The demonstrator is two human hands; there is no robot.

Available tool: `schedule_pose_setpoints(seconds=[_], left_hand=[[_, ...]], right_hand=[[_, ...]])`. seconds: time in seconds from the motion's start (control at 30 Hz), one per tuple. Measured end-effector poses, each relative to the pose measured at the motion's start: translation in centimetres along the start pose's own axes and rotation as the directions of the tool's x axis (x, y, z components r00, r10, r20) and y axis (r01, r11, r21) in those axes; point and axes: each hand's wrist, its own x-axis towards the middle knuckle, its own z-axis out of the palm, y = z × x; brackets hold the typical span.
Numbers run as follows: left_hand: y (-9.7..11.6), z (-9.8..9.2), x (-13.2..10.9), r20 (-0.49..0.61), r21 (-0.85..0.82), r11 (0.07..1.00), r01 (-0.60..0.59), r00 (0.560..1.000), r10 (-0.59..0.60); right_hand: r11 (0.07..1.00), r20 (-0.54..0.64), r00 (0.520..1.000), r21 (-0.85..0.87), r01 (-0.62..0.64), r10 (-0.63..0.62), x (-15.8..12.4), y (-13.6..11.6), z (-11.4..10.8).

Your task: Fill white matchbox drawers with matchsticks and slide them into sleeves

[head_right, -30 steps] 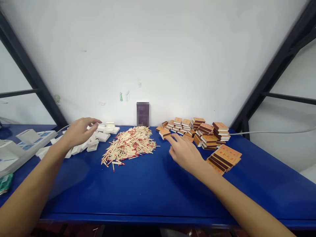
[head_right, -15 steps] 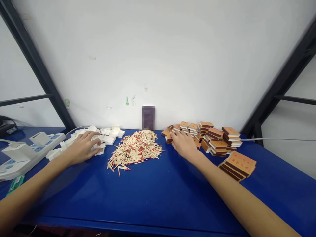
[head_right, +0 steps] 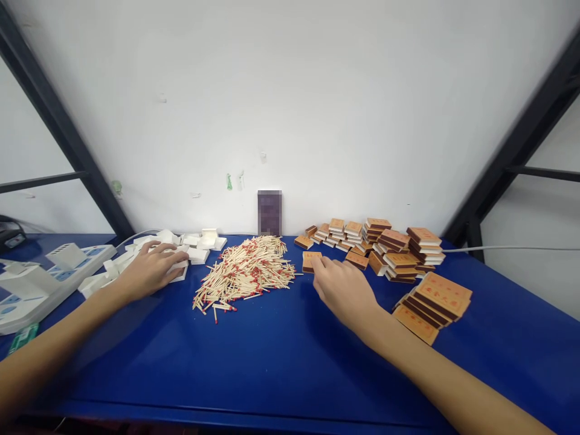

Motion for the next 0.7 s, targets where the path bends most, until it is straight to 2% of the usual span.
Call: schedule_pose_setpoints(seconds=[0.07, 0.17, 0.27, 0.37, 0.43, 0.5, 0.57, 0.63, 0.7], left_hand=[[-0.1, -0.5, 0.0, -0.058, -0.046, 0.998, 0.044, 0.997, -0.047], [-0.1, -2.0, -0.2, -0.17, -0.233, 0.963, 0.132, 0.97, -0.174], [0.8, -3.8, -0.5, -0.261, -0.463, 0.876, 0.13, 0.925, -0.275], [3.9, -5.2, -1.0, -0.252, -0.64, 0.76, 0.109, 0.905, -0.342], [7.4, -5.7, -1.2, -0.2, -0.745, 0.666, 0.045, 0.936, -0.288], [11.6, -5.8, -1.3, -0.176, -0.809, 0.584, -0.062, 0.975, -0.139], [15.4, -5.7, -1.3, -0.135, -0.819, 0.561, -0.124, 0.991, 0.02], [17.8, -5.5, -1.1, -0.138, -0.801, 0.572, -0.176, 0.984, 0.11], [18.2, -5.4, -0.7, -0.16, -0.76, 0.616, -0.208, 0.978, 0.133]], right_hand=[[0.999, 0.036, 0.999, 0.009, 0.036, -0.036, -1.5, 0.0, 0.1], [0.996, 0.082, 0.996, 0.086, 0.018, -0.025, -2.8, 0.2, 0.2], [0.976, 0.012, 1.0, 0.217, 0.011, -0.014, -2.8, 0.2, -0.4], [0.888, -0.091, 0.983, 0.423, 0.181, -0.158, -2.0, -0.4, -1.8], [0.796, -0.127, 0.966, 0.548, 0.256, -0.223, -1.2, -1.2, -2.7], [0.711, -0.166, 0.951, 0.634, 0.304, -0.259, -0.2, -2.2, -3.1], [0.673, -0.122, 0.954, 0.685, 0.28, -0.273, 0.9, -3.3, -2.9], [0.633, -0.062, 0.962, 0.741, 0.224, -0.268, 1.9, -4.5, -2.2], [0.584, -0.038, 0.959, 0.786, 0.203, -0.282, 2.7, -5.5, -1.3]])
